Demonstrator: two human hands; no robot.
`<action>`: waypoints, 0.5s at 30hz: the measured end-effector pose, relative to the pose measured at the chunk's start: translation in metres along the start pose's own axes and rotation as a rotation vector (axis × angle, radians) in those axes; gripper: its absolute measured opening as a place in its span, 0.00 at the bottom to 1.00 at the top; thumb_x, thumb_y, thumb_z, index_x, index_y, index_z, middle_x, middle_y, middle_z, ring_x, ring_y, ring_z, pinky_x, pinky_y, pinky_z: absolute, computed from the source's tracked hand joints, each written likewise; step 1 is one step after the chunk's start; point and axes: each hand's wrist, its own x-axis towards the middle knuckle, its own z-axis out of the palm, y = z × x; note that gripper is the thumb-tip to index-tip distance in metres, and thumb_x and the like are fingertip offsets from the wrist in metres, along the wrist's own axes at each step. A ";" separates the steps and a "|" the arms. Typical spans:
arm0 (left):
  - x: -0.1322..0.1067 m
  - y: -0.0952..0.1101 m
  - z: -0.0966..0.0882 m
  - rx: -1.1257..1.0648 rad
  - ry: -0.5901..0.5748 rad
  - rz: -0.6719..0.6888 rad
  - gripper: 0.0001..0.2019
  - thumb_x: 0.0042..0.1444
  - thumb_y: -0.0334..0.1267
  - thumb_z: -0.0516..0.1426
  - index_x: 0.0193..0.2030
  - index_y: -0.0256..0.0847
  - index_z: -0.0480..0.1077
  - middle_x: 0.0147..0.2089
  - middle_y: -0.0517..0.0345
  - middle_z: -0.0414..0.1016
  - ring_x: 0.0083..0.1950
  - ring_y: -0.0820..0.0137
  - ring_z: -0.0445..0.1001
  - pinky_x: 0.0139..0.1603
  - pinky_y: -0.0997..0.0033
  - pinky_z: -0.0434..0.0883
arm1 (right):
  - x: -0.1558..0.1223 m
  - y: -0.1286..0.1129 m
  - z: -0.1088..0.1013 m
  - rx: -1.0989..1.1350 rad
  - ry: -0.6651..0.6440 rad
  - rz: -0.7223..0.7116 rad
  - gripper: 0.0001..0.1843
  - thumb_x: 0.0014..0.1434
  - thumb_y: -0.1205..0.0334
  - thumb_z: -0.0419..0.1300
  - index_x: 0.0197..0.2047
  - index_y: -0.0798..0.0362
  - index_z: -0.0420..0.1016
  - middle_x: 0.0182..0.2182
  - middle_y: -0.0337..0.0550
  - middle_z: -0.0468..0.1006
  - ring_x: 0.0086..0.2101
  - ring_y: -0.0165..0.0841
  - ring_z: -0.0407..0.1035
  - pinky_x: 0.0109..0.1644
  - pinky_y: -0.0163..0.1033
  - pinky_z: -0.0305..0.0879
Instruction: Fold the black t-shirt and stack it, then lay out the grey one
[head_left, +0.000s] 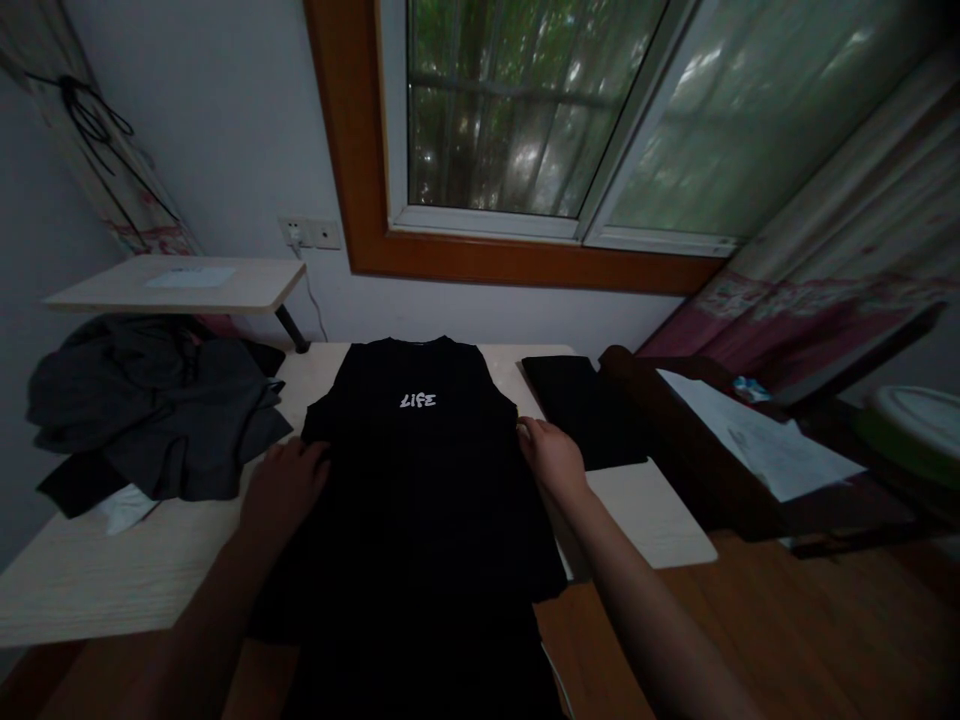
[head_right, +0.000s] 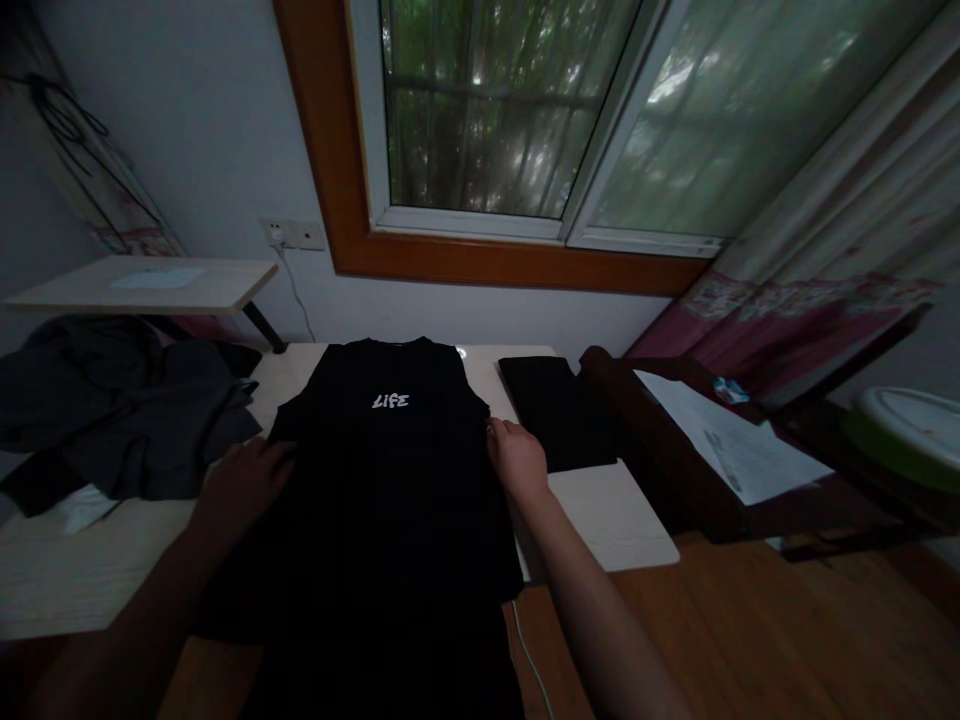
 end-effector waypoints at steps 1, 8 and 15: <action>0.007 0.006 0.000 -0.030 -0.003 0.044 0.20 0.68 0.42 0.49 0.61 0.41 0.74 0.52 0.44 0.74 0.52 0.53 0.70 0.52 0.56 0.69 | 0.007 0.000 0.001 -0.002 0.019 -0.001 0.16 0.71 0.62 0.53 0.59 0.49 0.72 0.46 0.48 0.80 0.45 0.40 0.74 0.46 0.40 0.65; 0.058 0.047 0.013 -0.290 -0.042 0.224 0.16 0.68 0.40 0.52 0.56 0.44 0.76 0.50 0.50 0.75 0.52 0.60 0.72 0.54 0.61 0.69 | 0.050 -0.008 0.014 0.029 0.027 -0.149 0.16 0.65 0.63 0.63 0.56 0.48 0.78 0.48 0.53 0.75 0.49 0.47 0.67 0.51 0.46 0.64; 0.085 0.074 0.027 -0.504 0.091 0.251 0.12 0.65 0.35 0.53 0.49 0.43 0.76 0.46 0.52 0.76 0.48 0.63 0.75 0.53 0.62 0.71 | 0.068 -0.014 0.024 0.020 0.051 -0.239 0.08 0.68 0.61 0.60 0.43 0.50 0.81 0.44 0.53 0.77 0.47 0.46 0.66 0.50 0.47 0.63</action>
